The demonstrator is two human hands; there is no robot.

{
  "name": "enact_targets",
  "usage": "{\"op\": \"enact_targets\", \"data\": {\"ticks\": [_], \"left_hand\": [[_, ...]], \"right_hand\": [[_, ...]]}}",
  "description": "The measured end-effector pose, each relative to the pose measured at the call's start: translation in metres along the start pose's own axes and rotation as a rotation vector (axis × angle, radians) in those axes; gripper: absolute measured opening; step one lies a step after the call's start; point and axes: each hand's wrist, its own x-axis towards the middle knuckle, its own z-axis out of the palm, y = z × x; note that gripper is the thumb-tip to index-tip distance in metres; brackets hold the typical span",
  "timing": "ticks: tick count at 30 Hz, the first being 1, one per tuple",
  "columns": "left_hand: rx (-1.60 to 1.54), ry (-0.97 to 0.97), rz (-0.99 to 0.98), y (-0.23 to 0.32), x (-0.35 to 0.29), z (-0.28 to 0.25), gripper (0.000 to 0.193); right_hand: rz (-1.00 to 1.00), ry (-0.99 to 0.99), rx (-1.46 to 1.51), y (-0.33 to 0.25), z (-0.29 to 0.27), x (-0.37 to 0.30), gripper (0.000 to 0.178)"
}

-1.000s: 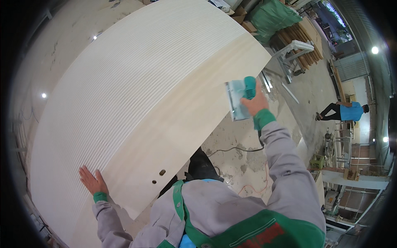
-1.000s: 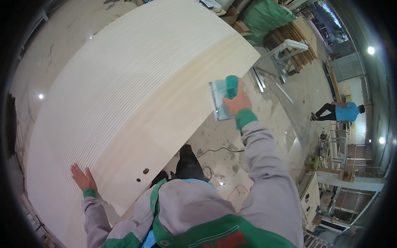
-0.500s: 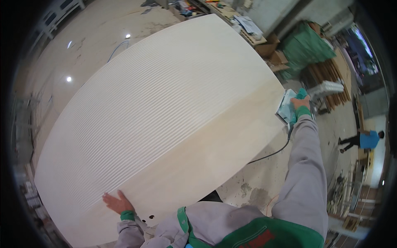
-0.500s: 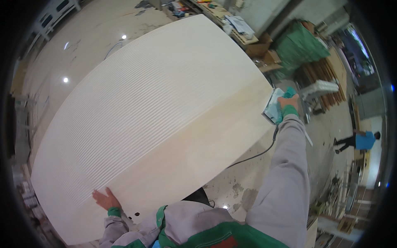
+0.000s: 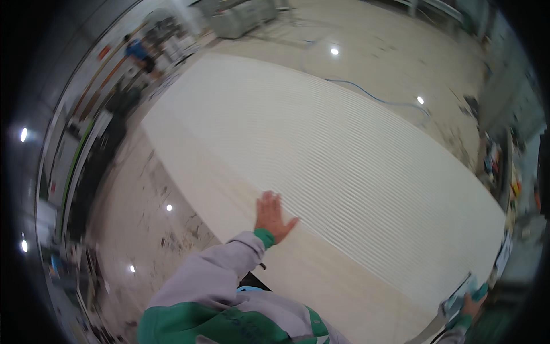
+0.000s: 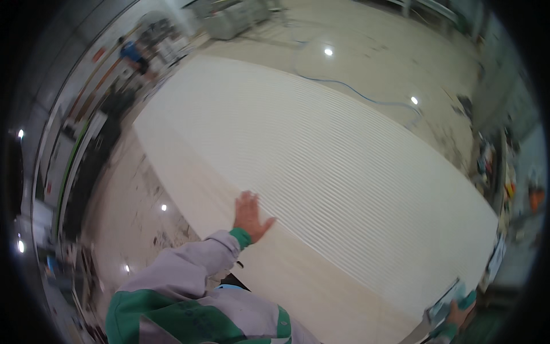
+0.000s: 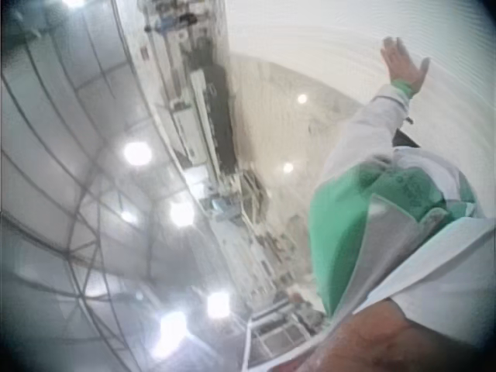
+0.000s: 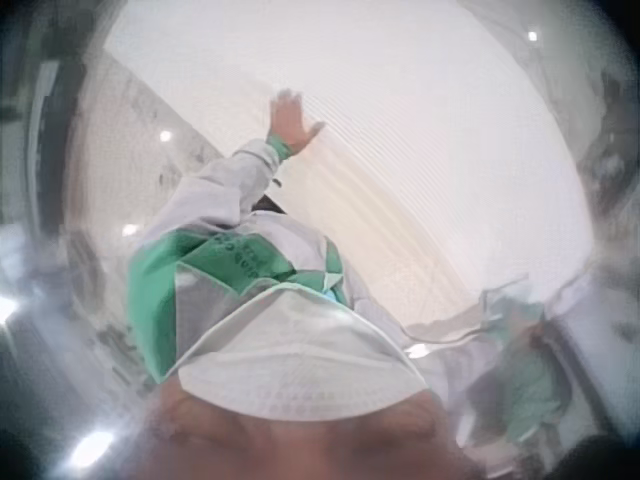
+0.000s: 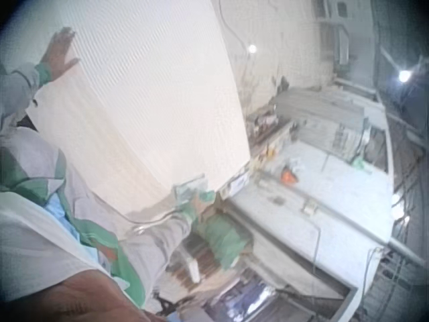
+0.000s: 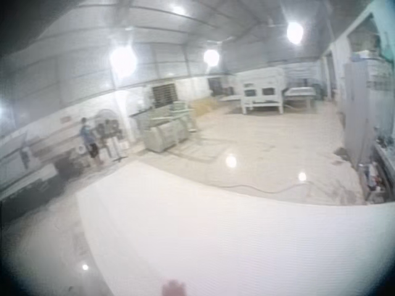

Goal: The person cleans a large white panel on a workbench using a handheld blower and an electric sander. They move around the panel to access different areas, alternating between blowing and sanding the surface.

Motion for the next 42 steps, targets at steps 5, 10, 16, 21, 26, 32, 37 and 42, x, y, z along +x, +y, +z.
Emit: {"op": "enact_targets", "data": {"ticks": [5,10,16,21,26,32,37,42], "left_hand": [[-0.052,0.009,0.001,0.003,-0.001,-0.025,0.1],[-0.1,-0.043,-0.017,-0.013,-0.006,-0.022,0.098],[-0.202,-0.154,0.378,-0.062,-0.037,-0.032,0.084],[-0.384,-0.085,0.461,-0.194,-0.144,-0.026,0.08],[-0.558,-0.292,-0.071,-0.384,-0.244,0.002,0.068],[-0.636,-0.567,-1.062,-0.612,-0.333,0.022,0.088],[-0.847,-0.311,-1.055,-0.715,-0.318,-0.007,0.085],[-1.004,-0.058,-1.061,-0.834,-0.254,-0.026,0.079]], "right_hand": [[-0.027,-0.031,0.058,-0.049,0.052,-0.031,0.109],[-0.646,-0.258,-0.302,-0.163,0.134,-0.126,0.1],[-0.156,-0.456,-0.011,-0.332,0.209,-0.327,0.113],[-0.334,-0.763,0.047,-0.42,0.266,-0.486,0.109],[-0.622,-0.68,-0.269,-0.504,0.328,-0.587,0.117],[-0.92,-0.785,-0.269,-0.614,0.433,-0.658,0.115],[-1.051,-0.83,-0.397,-0.728,0.536,-0.711,0.112],[-1.105,-0.855,-0.423,-0.857,0.656,-0.766,0.113]]}}
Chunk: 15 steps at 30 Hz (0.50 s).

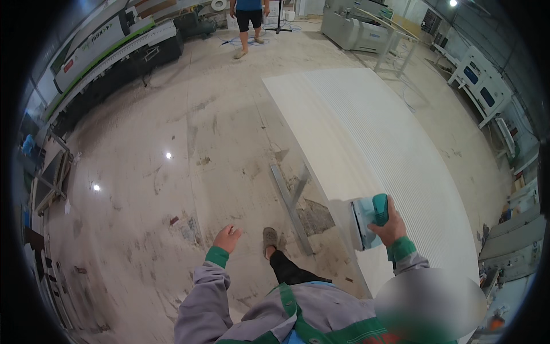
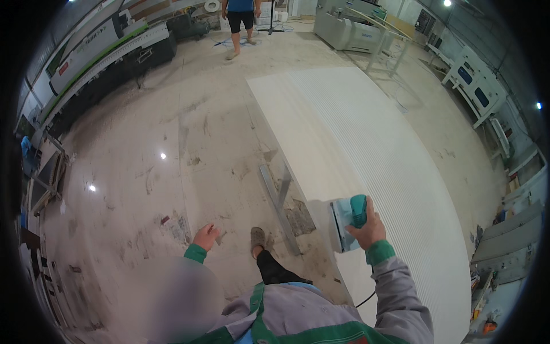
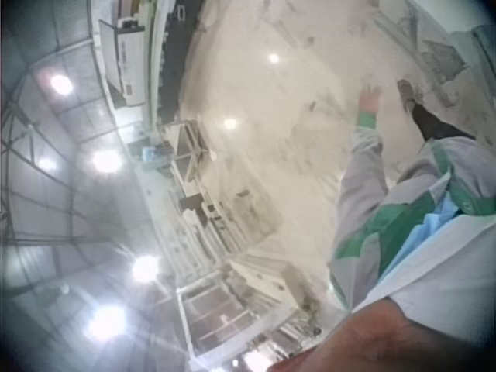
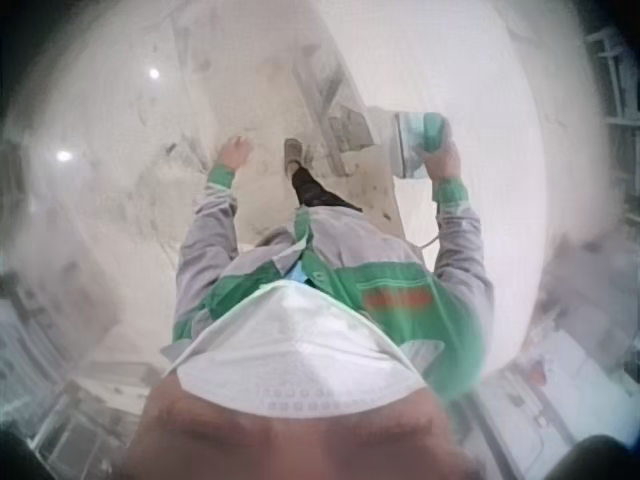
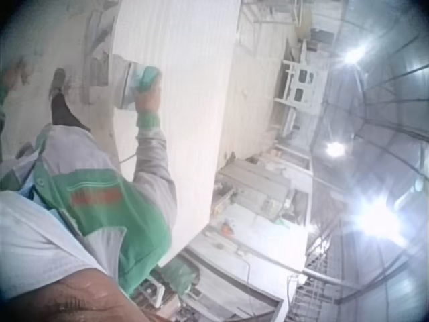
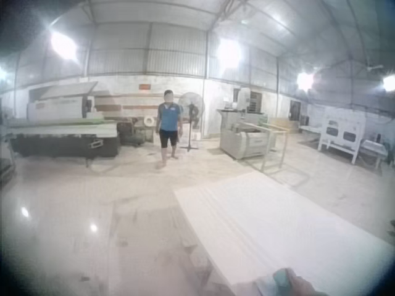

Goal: The person cleans a large white panel on a workbench using a handheld blower and an electric sander. They move around the panel to access different areas, alternating between blowing and sanding the surface.

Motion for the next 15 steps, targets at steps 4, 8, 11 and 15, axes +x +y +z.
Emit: {"op": "enact_targets", "data": {"ticks": [4,8,11,15], "left_hand": [[-0.04,0.077,-0.015,0.01,0.085,-0.037,0.079],[0.304,-0.075,-0.187,-0.039,0.122,-0.057,0.079],[0.357,-0.086,-0.421,-0.083,0.123,-0.077,0.078],[0.502,-0.339,-0.469,-0.111,0.122,-0.095,0.065]], "right_hand": [[-0.027,0.048,0.002,-0.07,0.0,0.134,0.112],[-0.055,0.046,0.052,-0.136,0.004,0.231,0.112],[-0.071,-0.079,0.034,-0.202,0.009,0.293,0.112],[-0.167,-0.118,0.042,-0.287,0.028,0.363,0.112]]}}
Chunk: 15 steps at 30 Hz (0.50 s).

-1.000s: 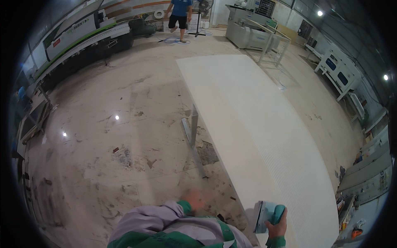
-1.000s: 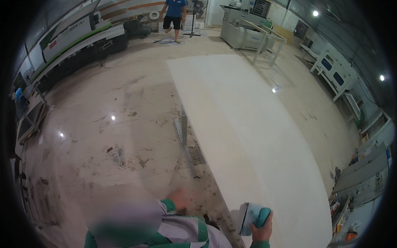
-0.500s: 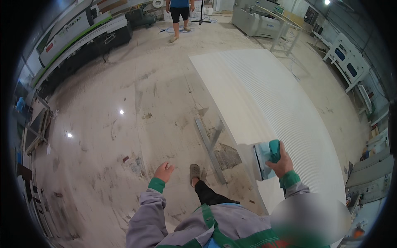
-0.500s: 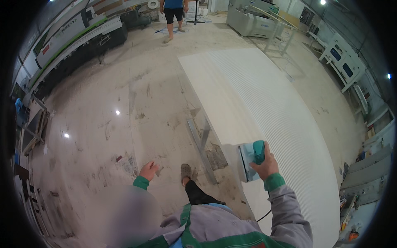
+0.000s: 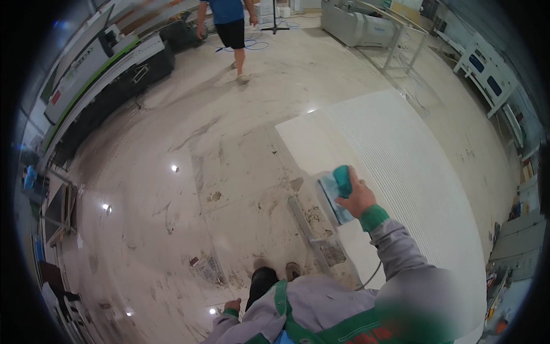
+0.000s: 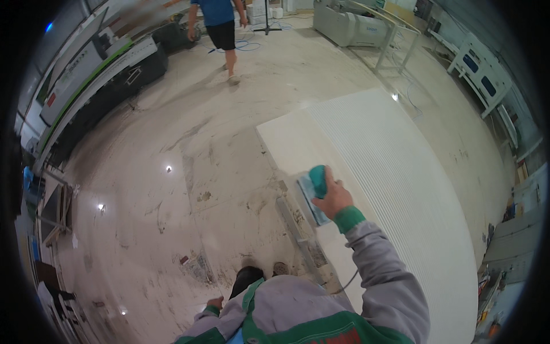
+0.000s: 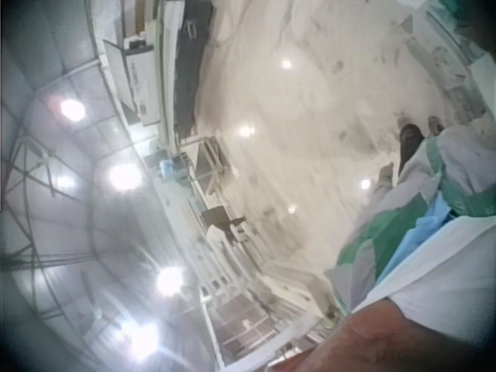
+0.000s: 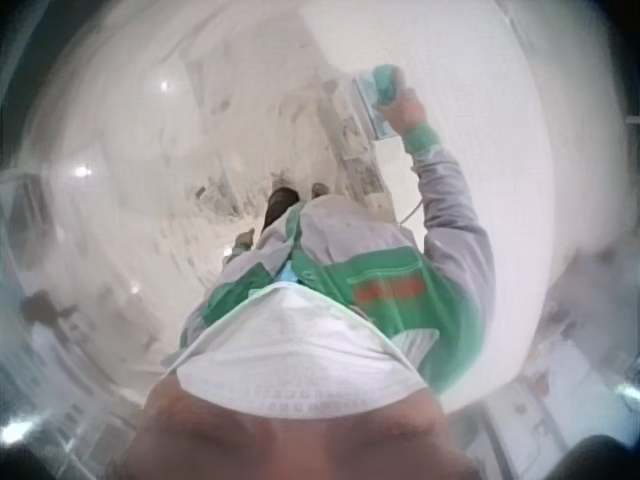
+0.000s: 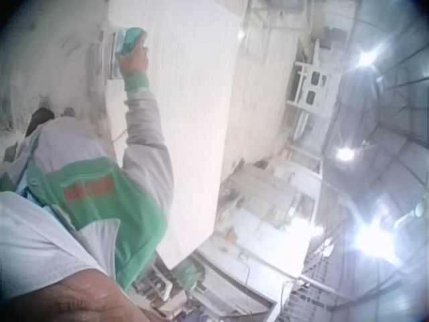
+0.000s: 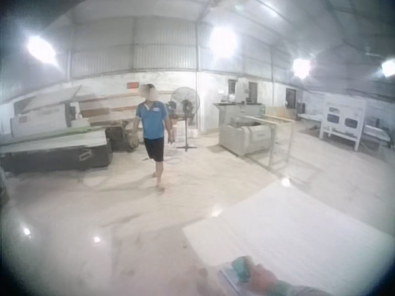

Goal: The person cleans a large white panel on a workbench using a handheld blower and an electric sander. They move around the panel to access different areas, alternating between blowing and sanding the surface.

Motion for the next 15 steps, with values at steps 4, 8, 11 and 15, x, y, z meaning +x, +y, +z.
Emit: {"op": "enact_targets", "data": {"ticks": [4,8,11,15], "left_hand": [[0.013,0.01,0.069,-0.001,0.026,-0.038,0.058],[0.11,0.019,0.127,0.019,0.1,-0.143,0.052],[0.309,0.064,0.234,0.051,0.171,-0.272,0.048],[0.293,0.258,0.135,0.117,0.256,-0.471,0.037]], "right_hand": [[0.051,-0.005,-0.004,-0.054,0.005,0.111,0.112],[0.176,0.129,-0.015,-0.06,-0.002,0.241,0.108],[0.37,0.286,-0.007,-0.033,-0.026,0.323,0.111],[0.706,0.398,-0.002,0.019,-0.068,0.395,0.112]]}}
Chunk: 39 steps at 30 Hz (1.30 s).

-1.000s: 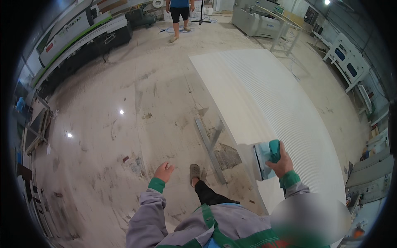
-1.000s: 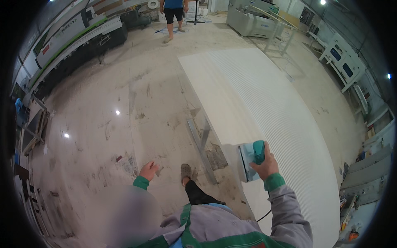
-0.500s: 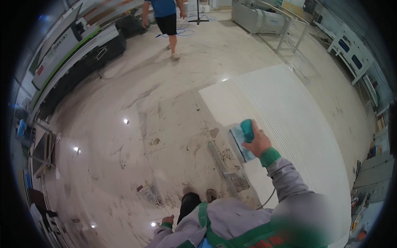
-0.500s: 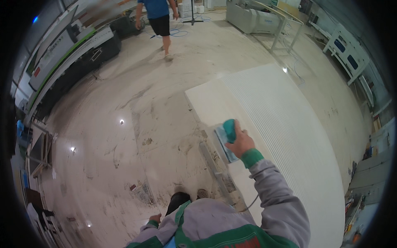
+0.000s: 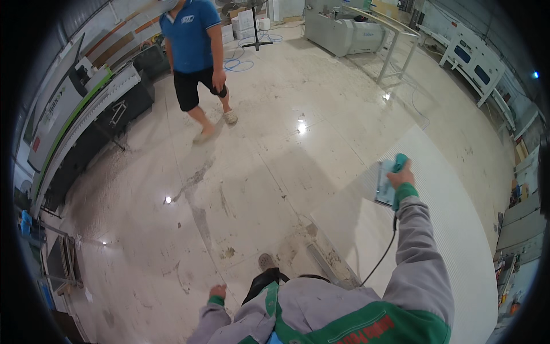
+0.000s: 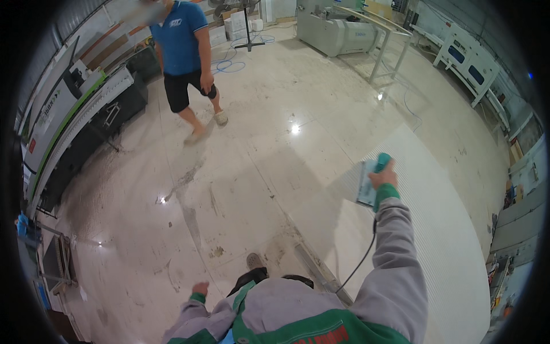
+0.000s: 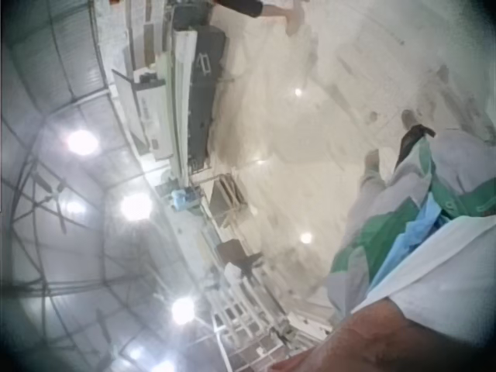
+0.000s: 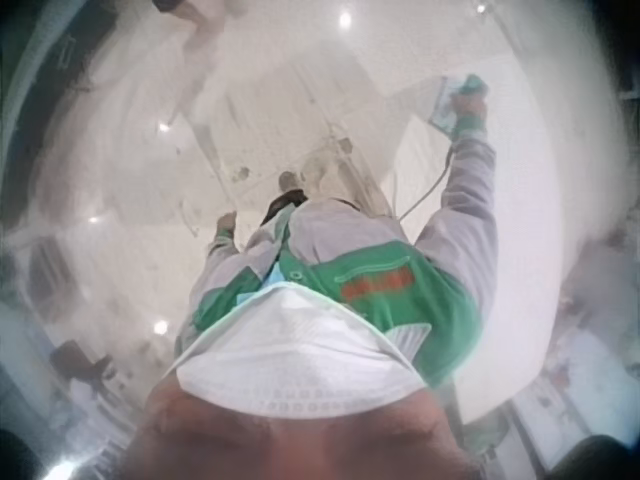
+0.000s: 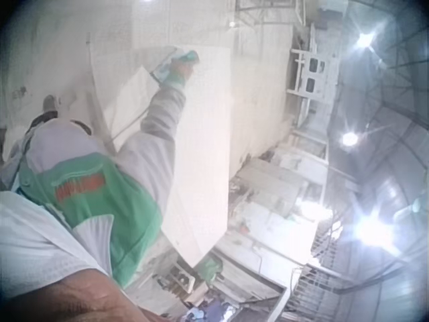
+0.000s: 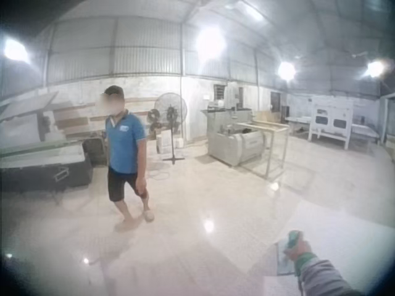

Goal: The person cleans a large white panel on a workbench using a handheld blower and an electric sander. They move around the panel to access different areas, alternating between blowing and sanding the surface.

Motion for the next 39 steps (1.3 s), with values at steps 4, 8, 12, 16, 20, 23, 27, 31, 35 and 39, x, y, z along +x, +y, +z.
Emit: {"op": "enact_targets", "data": {"ticks": [4,8,12,16,20,23,27,31,35,39], "left_hand": [[-0.538,0.356,-0.02,0.024,0.098,-0.164,0.064],[-0.578,0.359,0.057,0.076,0.176,-0.26,0.064],[-0.256,0.168,0.104,0.117,0.248,-0.294,0.064],[0.164,-0.047,0.296,0.131,0.296,-0.31,0.063],[0.341,-0.087,0.384,0.167,0.358,-0.389,0.058],[0.423,-0.035,0.473,0.218,0.404,-0.445,0.054],[-0.066,-0.059,0.182,0.339,0.489,-0.504,0.05],[-0.208,0.011,0.352,0.484,0.553,-0.523,0.057],[-0.19,-0.15,0.4,0.607,0.593,-0.532,0.06],[0.102,-0.307,0.195,0.729,0.638,-0.569,0.06]], "right_hand": [[0.22,0.132,0.032,0.018,-0.006,0.065,0.111],[0.32,0.168,0.117,0.024,-0.009,0.112,0.111],[0.304,0.218,0.087,0.007,-0.009,0.166,0.115],[0.431,0.181,0.06,-0.006,-0.011,0.204,0.114],[0.463,0.195,0.086,-0.026,-0.017,0.242,0.111],[0.52,0.174,0.041,-0.035,-0.022,0.264,0.111],[0.623,0.194,0.058,-0.02,-0.022,0.289,0.11],[0.778,0.275,0.043,0.03,-0.03,0.33,0.11],[0.937,0.413,0.039,0.086,-0.049,0.358,0.11],[0.925,0.384,0.048,0.112,-0.059,0.39,0.108]]}}
